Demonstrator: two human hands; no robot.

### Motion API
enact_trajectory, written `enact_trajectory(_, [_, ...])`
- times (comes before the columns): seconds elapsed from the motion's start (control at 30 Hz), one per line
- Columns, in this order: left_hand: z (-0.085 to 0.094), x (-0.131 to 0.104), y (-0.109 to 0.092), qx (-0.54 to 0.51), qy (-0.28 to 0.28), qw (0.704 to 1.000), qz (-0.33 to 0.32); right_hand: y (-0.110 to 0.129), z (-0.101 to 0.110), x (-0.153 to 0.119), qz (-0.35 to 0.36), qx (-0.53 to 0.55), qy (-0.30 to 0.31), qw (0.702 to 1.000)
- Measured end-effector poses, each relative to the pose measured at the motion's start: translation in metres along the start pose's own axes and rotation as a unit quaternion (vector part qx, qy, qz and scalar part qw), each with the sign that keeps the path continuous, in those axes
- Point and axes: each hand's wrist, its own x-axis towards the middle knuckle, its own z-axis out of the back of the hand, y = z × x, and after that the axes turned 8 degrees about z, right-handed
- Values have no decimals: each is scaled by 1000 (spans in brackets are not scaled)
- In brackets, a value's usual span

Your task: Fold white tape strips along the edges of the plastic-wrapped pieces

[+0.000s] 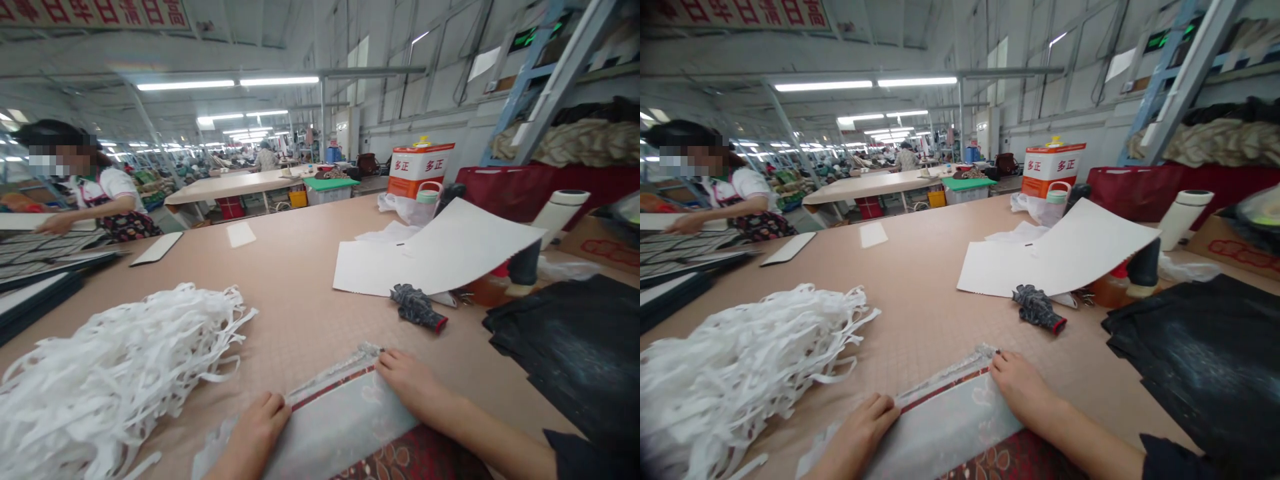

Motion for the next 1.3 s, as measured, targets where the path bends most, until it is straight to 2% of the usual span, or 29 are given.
enact_trajectory(0.07, [3, 0, -3, -21, 13, 999, 23, 22, -2, 17, 3, -13, 16, 1000])
enact_trajectory(0.17, [5, 3, -3, -57, 27, 997, 53, 65, -13, 46, 70, 29, 29, 997])
enact_trajectory(0.23, [7, 2, 3, -84, 32, 993, 76, 88, -23, 60, 105, 41, 30, 993])
enact_trajectory(0.3, [8, -3, 12, -107, 36, 989, 96, 101, -32, 70, 114, 28, 30, 993])
enact_trajectory(0.43, [5, -16, 24, -88, 21, 992, 90, 113, -43, 84, 109, -5, 33, 994])
enact_trajectory(0.63, [-10, -31, 20, 64, -58, 996, -5, 136, -58, 86, 215, -25, -34, 976])
enact_trajectory(0.73, [-11, -39, 27, 77, -65, 995, -4, 123, -58, 72, 248, -57, -51, 966])
enact_trajectory(0.83, [-7, -46, 39, 77, -53, 996, 9, 104, -49, 62, 229, -86, -31, 969])
enact_trajectory(0.9, [-5, -49, 44, 87, -55, 995, 11, 103, -43, 63, 206, -101, -5, 973])
enact_trajectory(1.0, [-6, -53, 42, 112, -86, 990, 1, 126, -40, 77, 195, -87, 21, 977])
enact_trajectory(1.13, [-11, -63, 36, 109, -160, 981, 21, 165, -53, 96, 237, -26, -18, 971])
enact_trajectory(1.2, [-14, -71, 36, 89, -196, 975, 64, 172, -58, 102, 236, -11, -24, 971])
enact_trajectory(1.3, [-18, -82, 38, 61, -210, 970, 106, 174, -57, 115, 189, 22, 23, 982])
